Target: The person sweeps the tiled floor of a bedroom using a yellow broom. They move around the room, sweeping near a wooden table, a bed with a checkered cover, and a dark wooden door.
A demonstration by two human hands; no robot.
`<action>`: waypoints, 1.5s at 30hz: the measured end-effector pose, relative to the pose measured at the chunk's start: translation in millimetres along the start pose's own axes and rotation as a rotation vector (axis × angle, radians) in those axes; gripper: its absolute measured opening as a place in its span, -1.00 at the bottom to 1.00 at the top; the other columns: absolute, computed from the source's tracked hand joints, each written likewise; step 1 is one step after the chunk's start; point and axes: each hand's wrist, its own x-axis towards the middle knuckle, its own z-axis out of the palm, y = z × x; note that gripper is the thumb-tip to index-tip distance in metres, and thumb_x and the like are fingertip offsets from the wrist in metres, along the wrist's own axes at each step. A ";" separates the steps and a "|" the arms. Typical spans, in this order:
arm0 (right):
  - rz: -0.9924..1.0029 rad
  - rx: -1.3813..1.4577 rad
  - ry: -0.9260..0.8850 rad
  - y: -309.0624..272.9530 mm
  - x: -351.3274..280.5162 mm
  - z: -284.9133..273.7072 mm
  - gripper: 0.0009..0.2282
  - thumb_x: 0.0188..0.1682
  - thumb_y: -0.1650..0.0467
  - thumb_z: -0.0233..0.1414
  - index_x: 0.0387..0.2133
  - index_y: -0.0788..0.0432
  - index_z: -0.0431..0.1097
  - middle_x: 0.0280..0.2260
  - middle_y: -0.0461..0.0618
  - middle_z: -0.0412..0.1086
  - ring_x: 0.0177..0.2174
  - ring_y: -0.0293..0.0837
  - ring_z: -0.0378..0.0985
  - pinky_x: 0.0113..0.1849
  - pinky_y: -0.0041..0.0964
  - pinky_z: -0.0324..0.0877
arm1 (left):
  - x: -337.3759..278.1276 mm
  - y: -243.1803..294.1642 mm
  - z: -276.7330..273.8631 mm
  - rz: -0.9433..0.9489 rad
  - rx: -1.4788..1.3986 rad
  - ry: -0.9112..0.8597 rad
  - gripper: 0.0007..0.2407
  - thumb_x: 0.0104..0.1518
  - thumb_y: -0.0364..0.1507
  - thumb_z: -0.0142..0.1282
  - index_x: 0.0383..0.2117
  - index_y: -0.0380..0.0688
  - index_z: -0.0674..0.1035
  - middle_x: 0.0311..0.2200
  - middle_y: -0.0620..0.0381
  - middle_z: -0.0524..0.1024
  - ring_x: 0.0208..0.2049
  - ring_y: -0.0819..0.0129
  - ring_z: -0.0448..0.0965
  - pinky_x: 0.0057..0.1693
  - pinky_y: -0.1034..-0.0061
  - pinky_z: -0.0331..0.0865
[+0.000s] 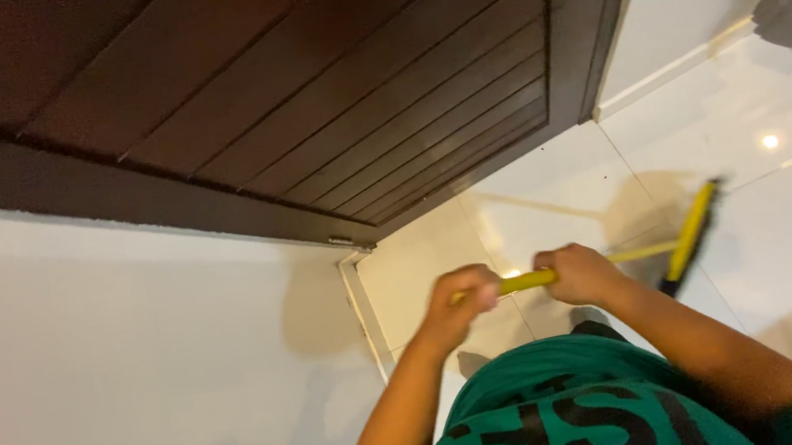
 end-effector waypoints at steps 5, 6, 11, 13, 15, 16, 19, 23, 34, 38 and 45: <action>0.061 0.001 0.006 105.2 8.1 76.8 -0.82 -0.20 0.42 0.08 -0.31 -0.01 0.51 -0.32 0.09 0.55 -0.25 0.15 0.59 -0.20 0.02 0.47 | 14.4 -68.1 39.8 -0.220 0.215 0.011 -0.71 0.30 -0.30 0.13 -0.55 -0.19 0.54 -0.54 0.22 0.42 -0.45 0.51 0.38 -0.25 0.55 0.30; 0.014 0.025 0.030 117.4 14.6 87.6 -0.81 -0.22 0.42 0.08 -0.31 0.01 0.50 -0.31 0.10 0.55 -0.24 0.15 0.58 -0.20 0.00 0.46 | 16.0 -62.2 49.5 -0.215 0.291 -0.036 -0.69 0.33 -0.27 0.12 -0.56 -0.18 0.53 -0.52 0.22 0.43 -0.44 0.51 0.38 -0.23 0.55 0.30; -0.220 0.220 0.135 54.6 15.1 29.3 -0.81 -0.24 0.40 0.10 -0.32 0.05 0.48 -0.37 0.10 0.53 -0.34 0.16 0.59 -0.30 -0.05 0.46 | 20.7 14.1 75.7 0.099 0.455 -0.162 -0.70 0.22 -0.32 0.26 -0.60 -0.16 0.45 -0.53 0.17 0.40 -0.44 0.40 0.39 -0.21 0.48 0.32; -0.195 0.185 0.098 26.6 7.8 -2.5 -0.87 -0.19 0.37 0.14 -0.36 0.05 0.48 -0.43 0.09 0.53 -0.37 0.18 0.57 -0.33 -0.03 0.44 | 22.0 53.0 85.6 0.188 0.470 -0.223 -0.70 0.21 -0.33 0.28 -0.60 -0.14 0.44 -0.54 0.17 0.39 -0.42 0.35 0.40 -0.17 0.44 0.32; -0.308 0.117 0.201 24.5 2.3 -15.0 -0.90 -0.21 0.38 0.13 -0.43 0.06 0.47 -0.51 0.07 0.50 -0.41 0.16 0.55 -0.37 0.00 0.40 | 21.8 91.6 97.9 0.313 0.453 -0.374 -0.67 0.14 -0.35 0.32 -0.66 -0.10 0.38 -0.61 0.22 0.31 -0.47 0.30 0.35 -0.14 0.36 0.25; -0.314 0.118 0.198 31.5 -2.8 -17.6 -0.90 -0.21 0.38 0.13 -0.43 0.06 0.47 -0.51 0.07 0.50 -0.41 0.16 0.55 -0.37 0.00 0.40 | 21.4 96.6 100.4 0.312 0.456 -0.368 -0.67 0.14 -0.35 0.32 -0.66 -0.10 0.38 -0.61 0.22 0.31 -0.47 0.30 0.35 -0.14 0.36 0.25; -0.344 0.032 0.244 52.6 -8.2 -27.2 -0.89 -0.19 0.39 0.12 -0.39 -0.01 0.51 -0.53 0.04 0.51 -0.39 0.13 0.56 -0.29 0.02 0.42 | 19.9 81.3 98.5 0.356 0.421 -0.397 -0.66 0.15 -0.38 0.30 -0.66 -0.08 0.34 -0.62 0.21 0.29 -0.52 0.31 0.33 -0.20 0.41 0.22; -0.144 0.035 0.363 91.2 2.2 -19.3 -0.81 -0.16 0.38 0.13 -0.25 0.06 0.51 -0.48 0.08 0.52 -0.33 0.17 0.54 -0.23 0.02 0.44 | 21.1 -20.1 81.3 0.261 0.343 -0.176 -0.62 0.27 -0.43 0.26 -0.66 -0.17 0.32 -0.63 0.15 0.23 -0.49 0.31 0.28 -0.21 0.44 0.22; -0.237 0.138 0.022 113.4 67.0 47.0 -0.83 -0.06 0.36 0.12 -0.22 0.12 0.49 -0.26 0.17 0.50 -0.19 0.18 0.53 -0.13 -0.03 0.42 | 12.1 -37.6 81.0 -0.075 0.478 0.092 -0.76 0.24 -0.40 0.22 -0.54 -0.23 0.47 -0.46 0.12 0.39 -0.41 0.31 0.38 -0.23 0.46 0.29; -0.394 0.061 0.063 31.7 31.7 -9.9 -0.95 -0.20 0.42 0.11 -0.47 0.08 0.44 -0.49 0.06 0.48 -0.36 0.15 0.53 -0.32 0.03 0.39 | 0.5 53.6 86.0 0.230 0.499 -0.124 -0.69 0.21 -0.30 0.27 -0.59 -0.10 0.41 -0.55 0.19 0.37 -0.39 0.23 0.41 -0.02 0.39 0.36; -0.390 0.079 0.226 30.2 3.6 -32.7 -0.92 -0.38 0.44 0.12 -0.59 0.08 0.43 -0.59 0.01 0.48 -0.46 0.13 0.54 -0.37 0.01 0.41 | -1.6 80.8 81.2 0.334 0.316 -0.249 -0.65 0.25 -0.30 0.27 -0.62 -0.11 0.37 -0.55 0.18 0.34 -0.44 0.24 0.39 -0.01 0.33 0.40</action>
